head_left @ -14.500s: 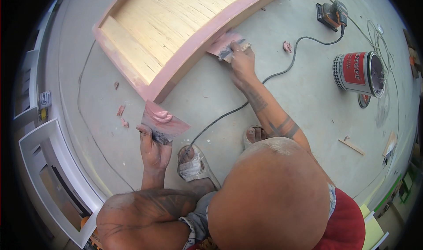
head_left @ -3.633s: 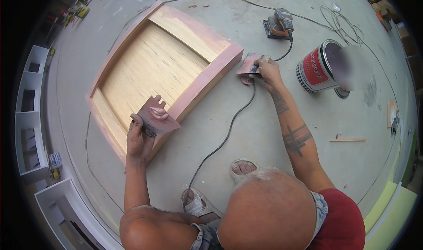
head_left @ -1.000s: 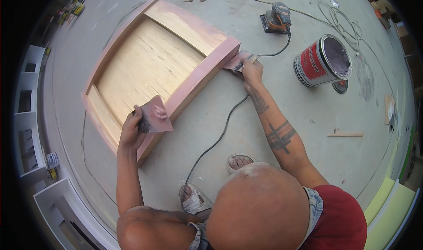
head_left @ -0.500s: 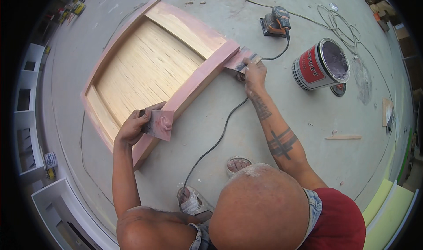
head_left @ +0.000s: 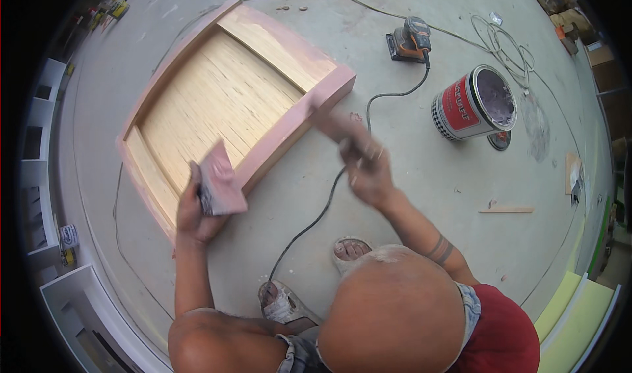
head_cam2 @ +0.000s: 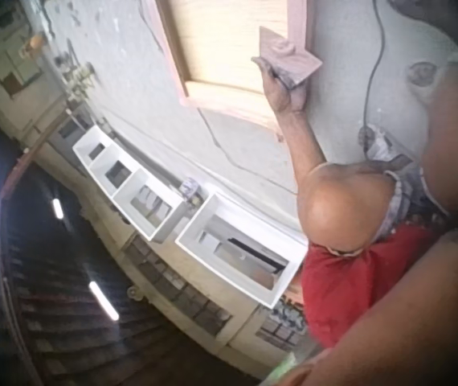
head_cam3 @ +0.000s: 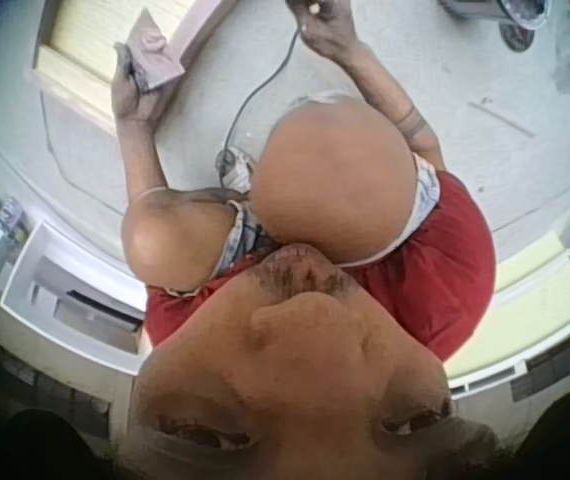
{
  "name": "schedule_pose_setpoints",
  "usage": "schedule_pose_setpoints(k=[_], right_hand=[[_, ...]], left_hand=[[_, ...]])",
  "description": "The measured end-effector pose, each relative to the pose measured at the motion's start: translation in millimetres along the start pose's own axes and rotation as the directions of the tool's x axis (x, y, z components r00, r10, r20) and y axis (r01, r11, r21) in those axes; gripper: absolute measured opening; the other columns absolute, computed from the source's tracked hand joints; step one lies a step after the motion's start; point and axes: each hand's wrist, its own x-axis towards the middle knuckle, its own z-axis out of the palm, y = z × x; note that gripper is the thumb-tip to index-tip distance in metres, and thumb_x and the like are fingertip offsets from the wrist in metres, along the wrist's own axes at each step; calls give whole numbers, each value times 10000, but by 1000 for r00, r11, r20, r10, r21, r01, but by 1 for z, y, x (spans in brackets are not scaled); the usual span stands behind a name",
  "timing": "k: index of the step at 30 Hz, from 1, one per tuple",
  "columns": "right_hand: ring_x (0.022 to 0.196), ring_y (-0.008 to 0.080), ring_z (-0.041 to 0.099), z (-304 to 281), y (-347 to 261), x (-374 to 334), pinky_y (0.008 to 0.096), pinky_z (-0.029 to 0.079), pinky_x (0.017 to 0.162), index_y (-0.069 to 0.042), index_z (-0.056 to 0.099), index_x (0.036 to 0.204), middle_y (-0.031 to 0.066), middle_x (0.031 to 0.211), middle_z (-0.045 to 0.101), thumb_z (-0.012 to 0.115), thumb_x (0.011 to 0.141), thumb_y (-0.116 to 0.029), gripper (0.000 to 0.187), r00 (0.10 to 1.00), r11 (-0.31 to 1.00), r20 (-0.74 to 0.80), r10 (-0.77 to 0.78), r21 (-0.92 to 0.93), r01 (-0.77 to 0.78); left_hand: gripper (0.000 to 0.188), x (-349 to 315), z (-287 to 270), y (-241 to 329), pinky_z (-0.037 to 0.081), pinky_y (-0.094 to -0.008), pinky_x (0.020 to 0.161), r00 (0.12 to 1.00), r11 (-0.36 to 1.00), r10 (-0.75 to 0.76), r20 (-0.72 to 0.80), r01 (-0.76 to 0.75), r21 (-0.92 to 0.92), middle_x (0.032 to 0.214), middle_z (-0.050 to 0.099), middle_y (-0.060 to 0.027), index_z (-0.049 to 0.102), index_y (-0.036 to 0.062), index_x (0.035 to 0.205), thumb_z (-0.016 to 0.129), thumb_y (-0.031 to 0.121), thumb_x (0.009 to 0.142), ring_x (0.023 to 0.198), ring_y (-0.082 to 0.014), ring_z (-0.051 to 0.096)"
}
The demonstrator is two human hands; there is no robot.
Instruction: The person scoops filler from a can, mixes it between two putty knives, and applies the filler onto the edges of a wooden frame.
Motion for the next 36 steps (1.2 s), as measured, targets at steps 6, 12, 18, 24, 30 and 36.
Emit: schedule_pose_setpoints(k=[6, 12, 18, 24, 30, 36], right_hand=[[1244, 261, 493, 52, -36, -19, 422, 418, 991, -427, 603, 1326, -2, 1497, 464, 672, 865, -290, 485, 716, 738, 466, -520, -178, 651], [1269, 292, 456, 61, -14, -31, 471, 397, 997, -403, 560, 1381, 38, 1477, 454, 611, 856, -136, 591, 809, 757, 534, -247, -415, 505], [1070, 274, 599, 28, -3, -27, 336, 540, 857, -45, 573, 1336, 120, 1218, 613, 533, 827, 154, 548, 959, 980, 263, 106, -194, -55], [810, 216, 682, 45, -65, -9, 350, 564, 619, 51, 533, 1148, 126, 992, 651, 624, 900, -103, 305, 594, 323, 353, 723, 586, -743], [807, 215, 676, 25, -68, -3, 368, 558, 654, 3, 552, 1111, 94, 961, 643, 628, 909, -121, 248, 557, 141, 418, 717, 696, -704], [949, 236, 659, -20, -26, 50, 368, 538, 818, 5, 644, 1136, 125, 1143, 670, 568, 896, 59, 257, 917, 914, -1, 399, 82, -397]], left_hand=[[557, -29, 16, -38, 486, -433, 1047, 995, 993, -95, -5, 94, -65, 1333, 566, -181, 418, -23, 1417, 509, 370, 1032, 1213, -270, 584], [519, -53, 20, -34, 507, -398, 999, 981, 984, 163, -106, -169, -53, 1270, 610, -141, 448, -5, 1391, 522, 360, 1029, 1138, -263, 618], [506, -62, -34, -34, 490, -363, 986, 911, 859, 393, -121, -317, 402, 1194, 628, -97, 529, 3, 1305, 424, 429, 1052, 1048, -213, 621], [489, -44, 23, -42, 500, -374, 975, 651, 242, 689, 317, -620, 747, 1255, 627, -156, 563, 21, 1329, 494, 400, 1028, 1097, -267, 636], [459, -53, 47, -18, 528, -397, 837, 641, -496, 388, 662, -460, 736, 1168, 697, -82, 691, 143, 1234, 686, 231, 784, 1058, -294, 653], [490, -75, 33, -30, 515, -378, 933, 746, 174, 566, 351, -525, 833, 1170, 704, -80, 640, 54, 1278, 580, 390, 927, 1049, -241, 670]])
